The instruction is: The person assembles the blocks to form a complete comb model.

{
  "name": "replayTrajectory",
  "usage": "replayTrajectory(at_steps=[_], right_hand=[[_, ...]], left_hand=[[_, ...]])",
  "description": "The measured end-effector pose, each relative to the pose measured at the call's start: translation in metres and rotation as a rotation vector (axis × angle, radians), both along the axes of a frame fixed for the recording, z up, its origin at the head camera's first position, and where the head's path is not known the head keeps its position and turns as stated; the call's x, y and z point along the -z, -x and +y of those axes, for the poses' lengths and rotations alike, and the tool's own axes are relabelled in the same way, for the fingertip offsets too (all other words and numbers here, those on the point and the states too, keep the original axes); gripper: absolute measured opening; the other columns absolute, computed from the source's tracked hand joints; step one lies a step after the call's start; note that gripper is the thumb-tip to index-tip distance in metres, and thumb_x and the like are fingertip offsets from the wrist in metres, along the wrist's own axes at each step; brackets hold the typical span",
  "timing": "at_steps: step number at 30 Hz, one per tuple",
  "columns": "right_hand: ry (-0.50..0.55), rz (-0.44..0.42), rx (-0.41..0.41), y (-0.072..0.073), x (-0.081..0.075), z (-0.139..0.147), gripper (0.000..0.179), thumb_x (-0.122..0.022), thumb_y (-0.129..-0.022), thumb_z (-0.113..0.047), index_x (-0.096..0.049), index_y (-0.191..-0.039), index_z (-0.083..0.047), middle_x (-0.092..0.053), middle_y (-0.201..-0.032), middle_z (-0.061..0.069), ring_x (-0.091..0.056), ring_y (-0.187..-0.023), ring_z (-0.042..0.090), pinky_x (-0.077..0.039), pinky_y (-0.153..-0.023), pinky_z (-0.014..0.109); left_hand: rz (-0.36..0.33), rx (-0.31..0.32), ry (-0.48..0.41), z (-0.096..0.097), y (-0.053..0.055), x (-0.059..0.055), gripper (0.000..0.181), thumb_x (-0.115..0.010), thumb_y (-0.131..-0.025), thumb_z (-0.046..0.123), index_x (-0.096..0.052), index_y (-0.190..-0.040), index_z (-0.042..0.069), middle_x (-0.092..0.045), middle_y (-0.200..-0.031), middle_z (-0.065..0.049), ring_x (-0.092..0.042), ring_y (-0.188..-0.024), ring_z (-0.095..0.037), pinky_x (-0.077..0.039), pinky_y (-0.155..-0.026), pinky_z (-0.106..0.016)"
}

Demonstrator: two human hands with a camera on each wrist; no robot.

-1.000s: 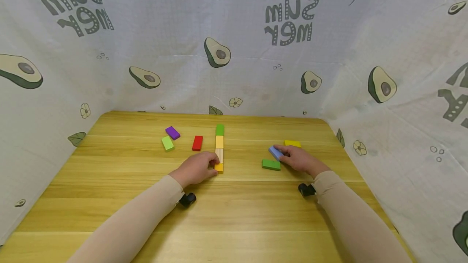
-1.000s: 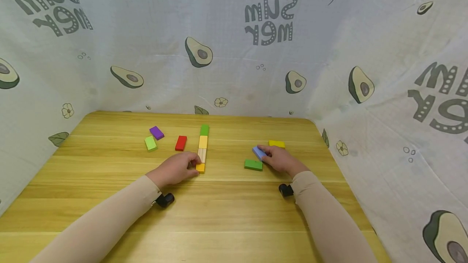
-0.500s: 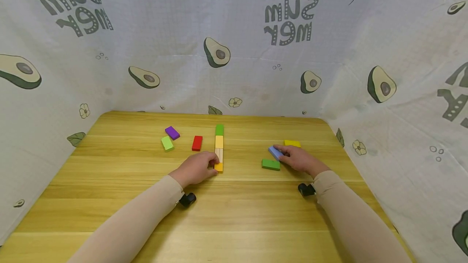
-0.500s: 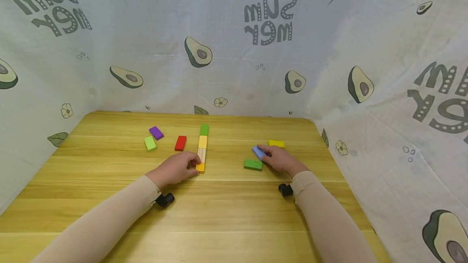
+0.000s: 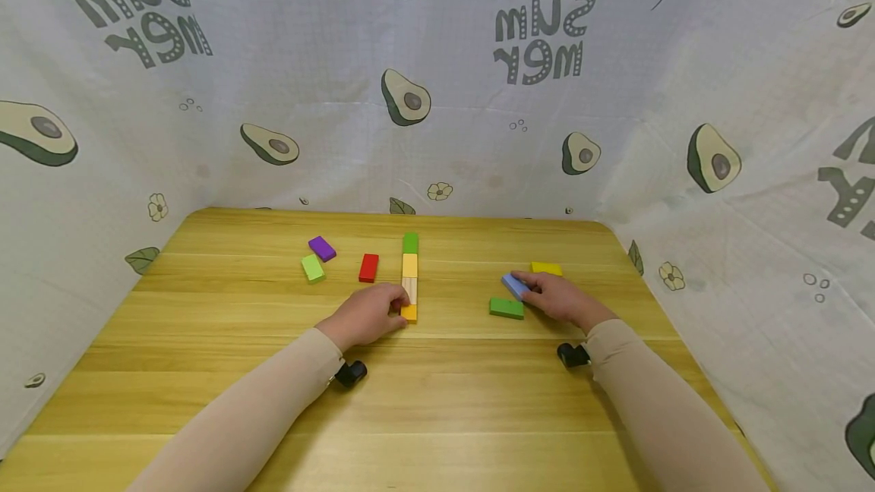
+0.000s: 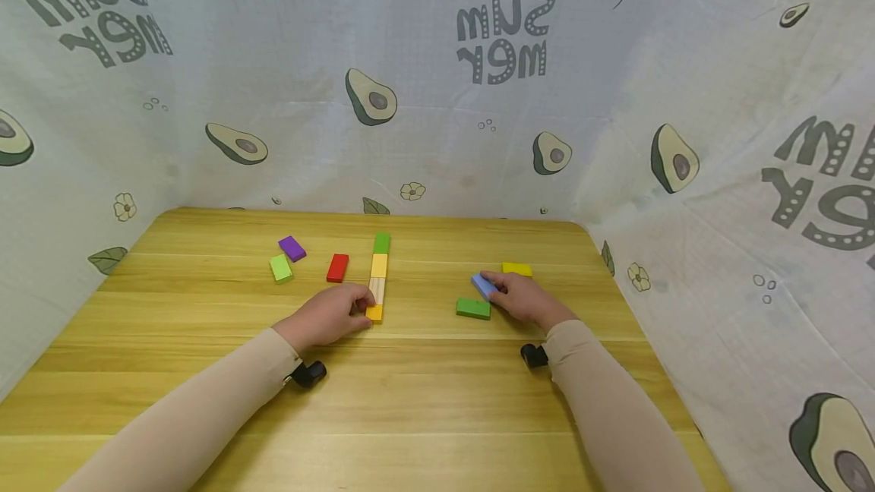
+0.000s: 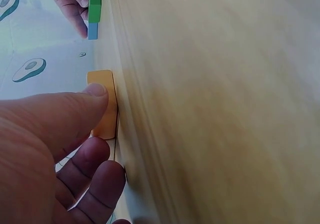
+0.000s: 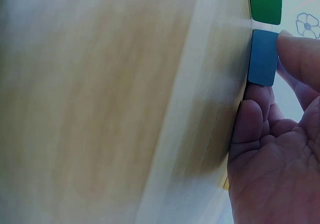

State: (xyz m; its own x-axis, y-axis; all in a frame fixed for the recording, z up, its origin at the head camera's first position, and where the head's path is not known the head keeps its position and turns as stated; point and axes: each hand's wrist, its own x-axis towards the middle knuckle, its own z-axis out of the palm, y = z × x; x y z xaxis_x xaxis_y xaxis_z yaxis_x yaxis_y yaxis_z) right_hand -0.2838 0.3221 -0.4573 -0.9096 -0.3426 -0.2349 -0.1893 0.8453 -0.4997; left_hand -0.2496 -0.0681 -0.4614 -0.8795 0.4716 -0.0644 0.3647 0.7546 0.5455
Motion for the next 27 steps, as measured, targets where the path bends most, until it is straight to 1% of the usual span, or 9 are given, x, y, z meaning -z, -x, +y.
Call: replayTrajectory(at_steps=[10,16,27], right_hand=[[0.010,0.006,-0.012,-0.0005,-0.0004,0.0002,0.054,-0.052,-0.112,-0.023,-0.040,-0.163,-0.011,-0.046,-0.157,0.034,-0.052,-0.137,0.045,-0.045,-0.111,0.061],[0.026,0.002,-0.003,-0.0012,-0.0010,-0.0009,0.054,-0.053,-0.111,-0.021,-0.040,-0.163,-0.009,-0.048,-0.155,0.034,-0.053,-0.136,0.045,-0.046,-0.111,0.060],[0.016,0.009,-0.005,-0.0019,-0.0007,0.0004,0.055,-0.054,-0.111,-0.022,-0.041,-0.162,-0.010,-0.048,-0.154,0.035,-0.055,-0.131,0.043,-0.047,-0.108,0.059]], left_hand=[[0.005,0.001,0.009,0.0005,0.0001,0.0007,0.023,-0.081,-0.095,0.026,-0.069,-0.112,0.017,-0.063,-0.098,0.006,-0.056,-0.091,-0.015,-0.052,-0.088,-0.033],[-0.008,-0.002,0.003,0.0004,-0.0001,-0.0002,0.022,-0.081,-0.095,0.025,-0.069,-0.111,0.017,-0.062,-0.095,0.005,-0.056,-0.088,-0.015,-0.050,-0.084,-0.033],[-0.016,-0.013,-0.005,0.0009,0.0004,0.0001,0.022,-0.081,-0.095,0.026,-0.069,-0.112,0.019,-0.062,-0.095,0.006,-0.056,-0.088,-0.015,-0.051,-0.085,-0.033]])
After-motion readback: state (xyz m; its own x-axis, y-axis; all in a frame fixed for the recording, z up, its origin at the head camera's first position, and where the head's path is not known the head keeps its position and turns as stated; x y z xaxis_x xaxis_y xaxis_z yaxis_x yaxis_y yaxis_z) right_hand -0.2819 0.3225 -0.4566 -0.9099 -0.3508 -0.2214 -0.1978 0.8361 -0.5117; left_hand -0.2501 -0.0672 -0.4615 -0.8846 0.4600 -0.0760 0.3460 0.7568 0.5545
